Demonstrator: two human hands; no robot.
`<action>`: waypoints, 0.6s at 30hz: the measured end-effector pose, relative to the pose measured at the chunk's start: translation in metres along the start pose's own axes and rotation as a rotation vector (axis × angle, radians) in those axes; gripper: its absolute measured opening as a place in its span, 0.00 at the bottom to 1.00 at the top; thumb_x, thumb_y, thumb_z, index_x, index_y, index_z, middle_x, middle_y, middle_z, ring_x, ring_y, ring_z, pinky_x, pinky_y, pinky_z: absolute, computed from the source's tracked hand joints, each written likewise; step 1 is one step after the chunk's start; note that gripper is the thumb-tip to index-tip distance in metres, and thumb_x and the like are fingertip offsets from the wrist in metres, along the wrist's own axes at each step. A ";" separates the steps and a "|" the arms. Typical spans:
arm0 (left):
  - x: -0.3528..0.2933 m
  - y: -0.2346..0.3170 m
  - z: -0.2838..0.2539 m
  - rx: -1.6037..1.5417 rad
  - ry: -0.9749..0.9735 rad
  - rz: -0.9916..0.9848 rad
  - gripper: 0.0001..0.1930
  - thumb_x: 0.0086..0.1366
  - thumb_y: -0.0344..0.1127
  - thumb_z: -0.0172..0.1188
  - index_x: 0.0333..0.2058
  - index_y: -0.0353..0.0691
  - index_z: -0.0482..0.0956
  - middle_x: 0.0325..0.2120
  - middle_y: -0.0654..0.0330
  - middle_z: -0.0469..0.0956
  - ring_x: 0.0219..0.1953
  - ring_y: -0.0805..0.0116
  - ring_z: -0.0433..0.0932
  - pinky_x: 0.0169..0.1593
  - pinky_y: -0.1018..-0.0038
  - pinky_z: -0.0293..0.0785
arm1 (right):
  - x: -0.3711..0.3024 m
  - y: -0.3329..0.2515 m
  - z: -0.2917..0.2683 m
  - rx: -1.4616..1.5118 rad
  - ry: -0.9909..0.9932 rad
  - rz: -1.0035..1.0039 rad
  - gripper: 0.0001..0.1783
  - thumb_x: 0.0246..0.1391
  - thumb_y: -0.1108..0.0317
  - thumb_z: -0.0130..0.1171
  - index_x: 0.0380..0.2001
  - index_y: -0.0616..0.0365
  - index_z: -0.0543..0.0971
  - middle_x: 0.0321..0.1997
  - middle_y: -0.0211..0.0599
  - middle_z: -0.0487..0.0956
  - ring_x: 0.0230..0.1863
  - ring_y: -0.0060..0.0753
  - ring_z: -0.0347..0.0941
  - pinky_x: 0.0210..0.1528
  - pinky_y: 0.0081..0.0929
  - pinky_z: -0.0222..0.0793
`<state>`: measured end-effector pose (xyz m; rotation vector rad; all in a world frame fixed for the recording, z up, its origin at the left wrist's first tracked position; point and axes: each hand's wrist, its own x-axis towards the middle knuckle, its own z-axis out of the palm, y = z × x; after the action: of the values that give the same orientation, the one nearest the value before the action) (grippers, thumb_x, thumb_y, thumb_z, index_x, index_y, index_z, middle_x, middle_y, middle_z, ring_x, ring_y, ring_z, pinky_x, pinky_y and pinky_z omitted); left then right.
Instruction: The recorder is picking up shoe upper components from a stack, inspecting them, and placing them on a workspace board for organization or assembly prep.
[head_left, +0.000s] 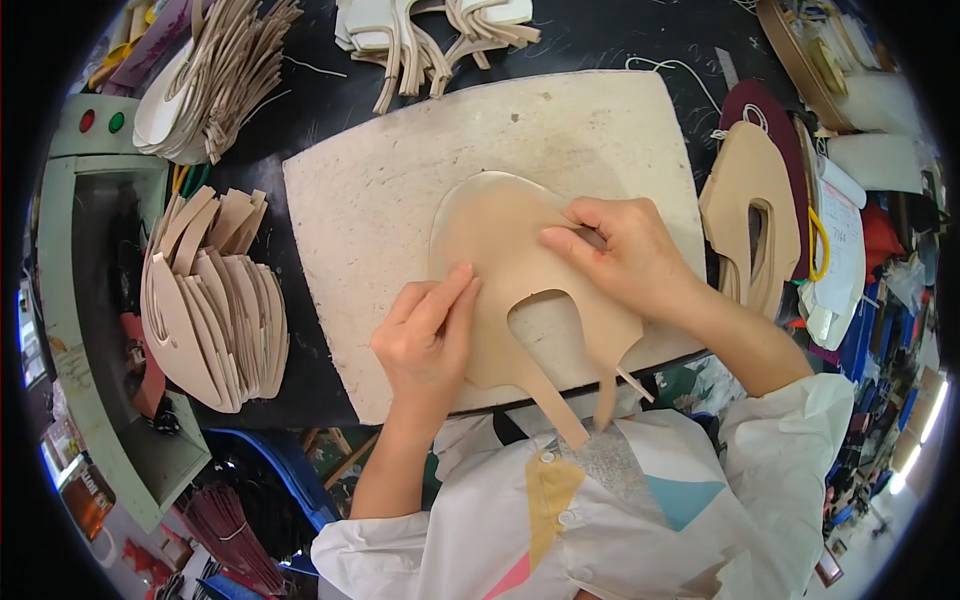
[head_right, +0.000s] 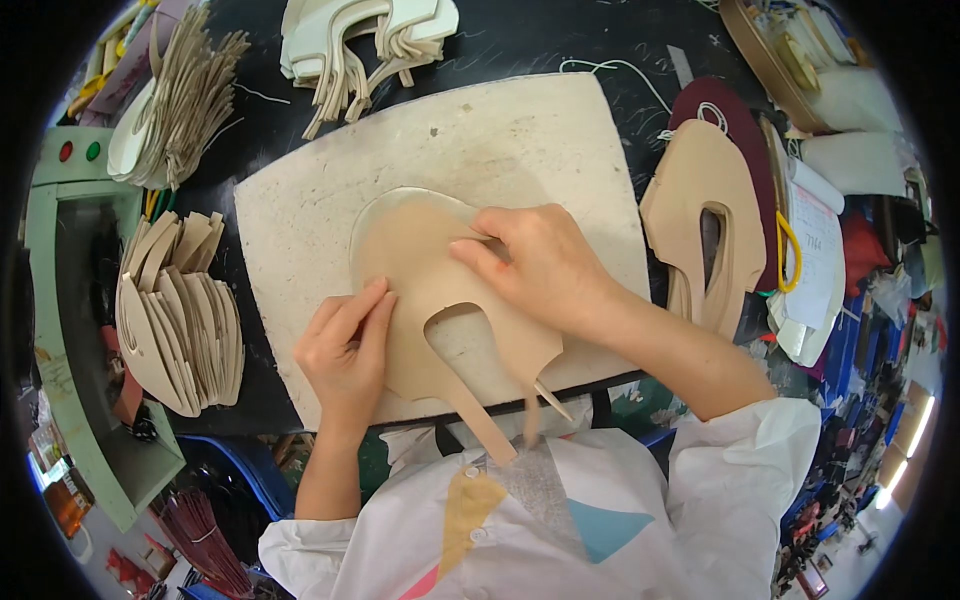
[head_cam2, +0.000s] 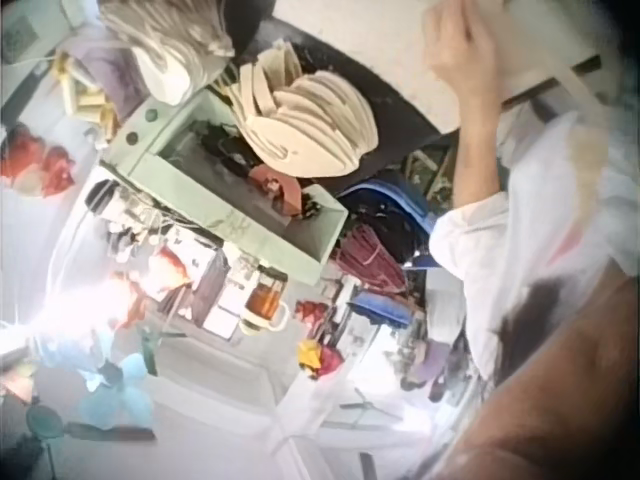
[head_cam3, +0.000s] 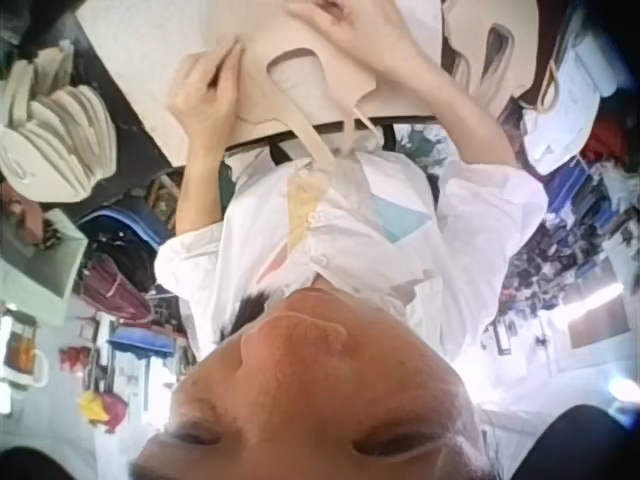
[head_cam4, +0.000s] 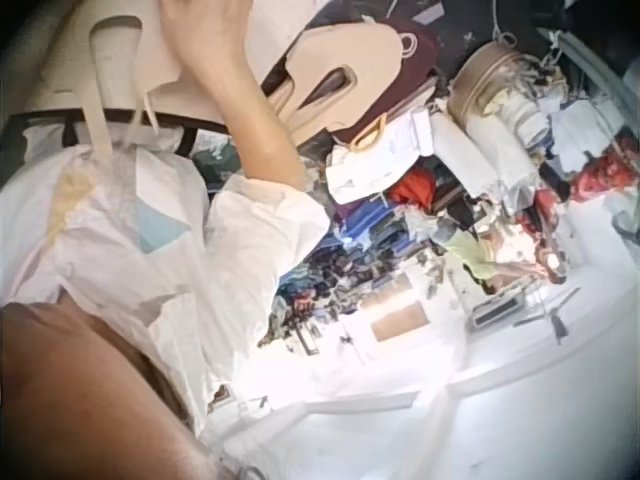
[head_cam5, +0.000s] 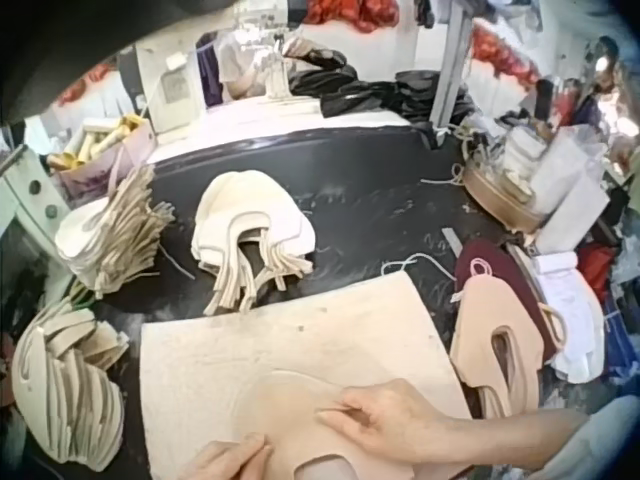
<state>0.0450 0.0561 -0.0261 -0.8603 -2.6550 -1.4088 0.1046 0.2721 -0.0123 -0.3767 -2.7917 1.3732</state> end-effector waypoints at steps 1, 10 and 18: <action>-0.001 -0.002 0.003 0.019 0.027 -0.002 0.10 0.56 0.23 0.68 0.38 0.37 0.85 0.22 0.58 0.78 0.19 0.74 0.73 0.23 0.80 0.67 | 0.001 0.004 0.007 -0.015 0.048 -0.032 0.13 0.54 0.63 0.65 0.28 0.65 0.80 0.15 0.38 0.73 0.17 0.22 0.67 0.22 0.23 0.64; 0.001 -0.014 0.007 -0.015 0.057 -0.118 0.08 0.56 0.23 0.68 0.36 0.34 0.86 0.22 0.58 0.78 0.18 0.77 0.71 0.21 0.81 0.65 | 0.016 0.000 0.009 -0.038 -0.014 0.124 0.18 0.52 0.58 0.66 0.27 0.66 0.80 0.20 0.52 0.77 0.21 0.53 0.75 0.24 0.37 0.69; 0.003 -0.008 0.006 -0.021 0.028 -0.239 0.08 0.58 0.24 0.67 0.38 0.34 0.86 0.23 0.61 0.77 0.22 0.79 0.71 0.25 0.83 0.65 | 0.027 -0.002 0.005 -0.065 -0.058 0.140 0.20 0.53 0.56 0.65 0.26 0.67 0.80 0.19 0.54 0.76 0.21 0.51 0.76 0.26 0.39 0.69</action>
<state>0.0404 0.0588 -0.0349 -0.5336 -2.8028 -1.4839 0.0777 0.2725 -0.0163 -0.5521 -2.9133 1.3415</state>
